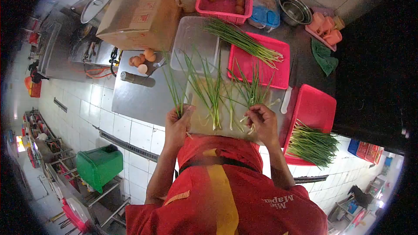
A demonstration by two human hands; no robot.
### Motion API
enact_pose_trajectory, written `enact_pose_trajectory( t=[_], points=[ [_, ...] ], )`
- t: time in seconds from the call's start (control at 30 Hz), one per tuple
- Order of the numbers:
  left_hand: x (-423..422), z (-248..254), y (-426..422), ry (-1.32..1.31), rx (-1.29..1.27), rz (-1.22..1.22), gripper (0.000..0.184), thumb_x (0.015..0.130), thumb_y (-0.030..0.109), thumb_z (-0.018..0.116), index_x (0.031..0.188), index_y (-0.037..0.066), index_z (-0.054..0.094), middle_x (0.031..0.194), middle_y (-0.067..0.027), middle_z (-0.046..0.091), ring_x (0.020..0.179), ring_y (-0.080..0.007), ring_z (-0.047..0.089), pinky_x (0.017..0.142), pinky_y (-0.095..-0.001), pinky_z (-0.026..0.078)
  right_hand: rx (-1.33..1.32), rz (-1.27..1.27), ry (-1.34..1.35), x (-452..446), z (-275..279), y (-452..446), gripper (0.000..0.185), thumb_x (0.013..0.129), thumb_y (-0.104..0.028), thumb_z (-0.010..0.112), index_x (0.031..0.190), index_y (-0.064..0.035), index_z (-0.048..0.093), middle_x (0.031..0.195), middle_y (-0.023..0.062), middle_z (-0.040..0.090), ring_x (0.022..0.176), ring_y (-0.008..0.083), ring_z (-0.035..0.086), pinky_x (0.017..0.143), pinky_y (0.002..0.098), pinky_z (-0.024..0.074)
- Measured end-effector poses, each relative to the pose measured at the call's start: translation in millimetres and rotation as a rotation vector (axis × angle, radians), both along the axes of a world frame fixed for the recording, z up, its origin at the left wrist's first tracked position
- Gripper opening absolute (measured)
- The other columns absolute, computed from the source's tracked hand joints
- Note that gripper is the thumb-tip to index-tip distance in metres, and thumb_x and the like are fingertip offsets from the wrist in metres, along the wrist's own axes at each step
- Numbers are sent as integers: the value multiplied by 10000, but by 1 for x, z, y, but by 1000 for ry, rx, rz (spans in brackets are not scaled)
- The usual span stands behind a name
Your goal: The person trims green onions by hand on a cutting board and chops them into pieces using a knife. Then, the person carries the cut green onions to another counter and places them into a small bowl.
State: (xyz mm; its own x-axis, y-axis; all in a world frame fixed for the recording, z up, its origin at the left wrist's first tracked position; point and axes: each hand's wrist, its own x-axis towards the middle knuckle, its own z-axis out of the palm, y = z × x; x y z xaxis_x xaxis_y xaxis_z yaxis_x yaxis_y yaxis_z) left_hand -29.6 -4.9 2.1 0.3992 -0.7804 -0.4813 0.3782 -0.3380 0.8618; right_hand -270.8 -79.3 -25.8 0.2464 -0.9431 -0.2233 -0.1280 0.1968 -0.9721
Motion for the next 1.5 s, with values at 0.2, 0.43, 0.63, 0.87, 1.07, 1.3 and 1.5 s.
enact_pose_trajectory(
  t=[0.2,0.43,0.63,0.87,1.07,1.3,1.5],
  points=[
    [-5,-10,-1,10,-2,-20,127,871,174,637,865,48,622,541,82,419,433,-14,318,398,-210,224,-160,91,446,-47,-43,3,53,869,-31,563,887,19,562,699,74,622,561,104,593,495,254,470],
    [-10,-14,-3,-50,46,-123,135,872,185,637,847,55,611,551,81,423,440,-21,329,402,-213,241,-106,38,507,-46,-62,19,110,807,-66,612,895,-7,582,710,147,624,652,256,648,612,362,502],
    [-15,-16,-4,-33,62,-176,139,876,187,632,849,51,615,598,67,475,478,-24,375,424,-210,280,-586,-34,814,-14,-52,7,198,796,-144,658,878,22,590,747,182,626,692,353,616,622,411,493],
    [-24,-11,-7,-77,70,-174,156,860,210,655,829,66,605,529,85,399,440,-30,333,404,-221,245,-348,224,758,40,-71,-3,247,801,-227,666,796,17,625,685,202,623,622,352,615,596,406,492],
    [-21,-18,-3,-66,50,-152,160,861,219,654,818,74,602,527,87,397,438,-28,332,396,-221,237,-255,193,616,36,-99,-17,202,779,-177,669,802,19,628,691,205,633,606,316,630,570,368,492],
    [-18,-8,-8,30,120,-185,140,891,150,607,914,12,621,761,8,611,641,-55,532,574,-224,438,-139,264,832,-4,-58,-35,194,724,-153,634,750,39,629,743,229,631,729,374,637,690,441,510],
    [-19,-17,-10,5,95,-230,154,895,160,603,908,8,621,771,2,618,649,-57,535,578,-228,440,-200,175,845,-24,-62,-39,208,754,-167,640,738,40,629,707,250,610,711,396,626,675,466,494]
  ],
)
